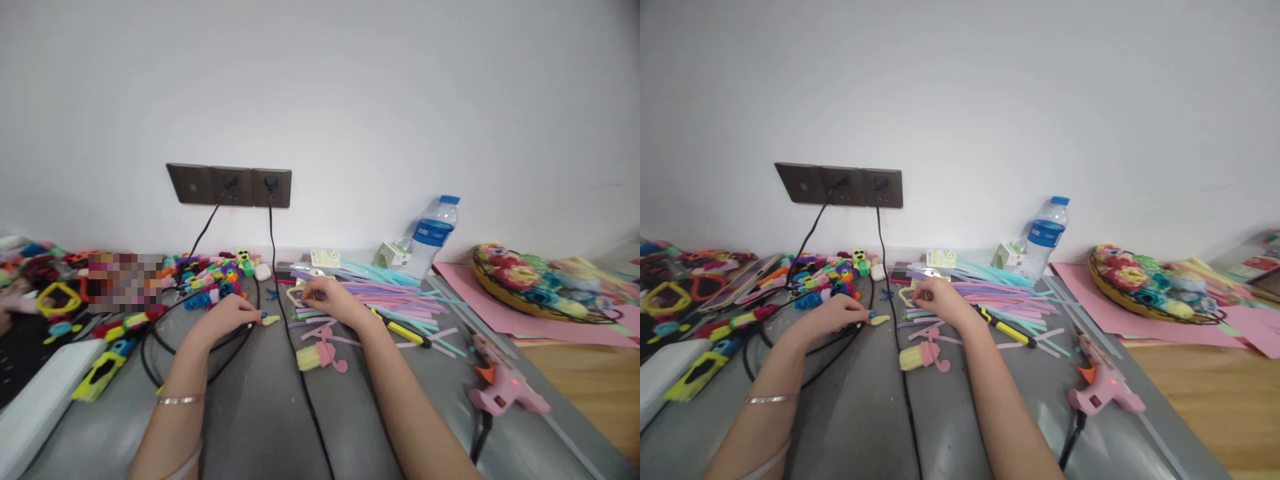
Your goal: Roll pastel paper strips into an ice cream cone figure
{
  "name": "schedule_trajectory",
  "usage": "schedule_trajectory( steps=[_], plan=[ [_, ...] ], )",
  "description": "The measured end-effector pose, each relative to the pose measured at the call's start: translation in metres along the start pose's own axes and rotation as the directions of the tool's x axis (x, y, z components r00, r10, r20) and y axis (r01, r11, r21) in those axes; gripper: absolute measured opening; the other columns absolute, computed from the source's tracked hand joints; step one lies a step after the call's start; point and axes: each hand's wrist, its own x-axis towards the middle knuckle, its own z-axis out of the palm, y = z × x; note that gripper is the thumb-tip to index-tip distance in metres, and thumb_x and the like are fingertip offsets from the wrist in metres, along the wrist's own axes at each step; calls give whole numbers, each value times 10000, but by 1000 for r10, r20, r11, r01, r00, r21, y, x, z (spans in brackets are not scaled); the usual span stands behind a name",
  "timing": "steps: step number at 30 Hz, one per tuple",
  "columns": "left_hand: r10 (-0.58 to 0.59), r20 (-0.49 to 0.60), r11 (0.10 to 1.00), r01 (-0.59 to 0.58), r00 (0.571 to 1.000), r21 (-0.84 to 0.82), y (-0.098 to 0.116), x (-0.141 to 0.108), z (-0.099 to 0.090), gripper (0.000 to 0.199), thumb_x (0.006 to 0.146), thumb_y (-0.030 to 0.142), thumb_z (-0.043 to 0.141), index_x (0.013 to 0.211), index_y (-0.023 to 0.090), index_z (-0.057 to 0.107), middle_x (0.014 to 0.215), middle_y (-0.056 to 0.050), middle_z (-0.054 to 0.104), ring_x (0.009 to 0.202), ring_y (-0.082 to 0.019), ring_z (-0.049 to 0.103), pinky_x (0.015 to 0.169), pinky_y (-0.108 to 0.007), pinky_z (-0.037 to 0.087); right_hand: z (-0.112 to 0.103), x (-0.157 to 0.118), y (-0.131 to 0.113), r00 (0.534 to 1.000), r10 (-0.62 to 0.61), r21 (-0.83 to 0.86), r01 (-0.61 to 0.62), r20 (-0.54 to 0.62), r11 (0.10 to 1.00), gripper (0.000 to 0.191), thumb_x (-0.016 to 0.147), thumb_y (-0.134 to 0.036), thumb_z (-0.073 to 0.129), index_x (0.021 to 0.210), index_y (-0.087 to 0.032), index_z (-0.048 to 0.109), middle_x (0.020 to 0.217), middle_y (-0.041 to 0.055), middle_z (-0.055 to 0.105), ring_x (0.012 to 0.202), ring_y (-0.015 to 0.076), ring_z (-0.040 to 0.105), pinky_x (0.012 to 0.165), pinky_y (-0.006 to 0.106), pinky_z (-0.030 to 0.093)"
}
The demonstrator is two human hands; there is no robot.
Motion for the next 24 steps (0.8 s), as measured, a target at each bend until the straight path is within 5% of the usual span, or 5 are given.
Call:
schedule_trajectory(
  steps=[5,11,19,24],
  plan=[
    [-9,-83,995,17,997,98,-1,1,-3,418,628,534,621,573,133,727,468,14,464,497,-125,340,502,-269,208,0,-1,-3,1000,4,47,-5,23,999,78,774,-105,663,799,-168,702,795,42,695,733,167,585,686,284,438],
    [98,-332,994,-75,938,81,5,7,1,408,714,491,522,501,156,618,431,34,382,475,-122,340,505,-270,215,1,-1,-6,1000,27,101,-25,-13,995,164,757,-54,576,784,-174,684,802,40,693,745,172,589,703,299,439],
    [273,-264,889,-348,925,-297,24,15,31,347,724,432,627,884,133,705,651,2,605,533,-121,493,525,-237,386,2,4,-30,966,-52,238,115,-254,964,47,817,-162,609,844,-182,642,815,21,653,737,146,554,702,274,437],
    [271,-292,813,-381,917,-441,24,22,41,278,698,391,701,832,149,672,716,-10,630,619,-133,565,547,-225,440,4,5,-32,964,-65,251,132,-258,959,26,819,-171,623,838,-183,636,797,15,650,756,152,570,707,274,423]
  ],
)
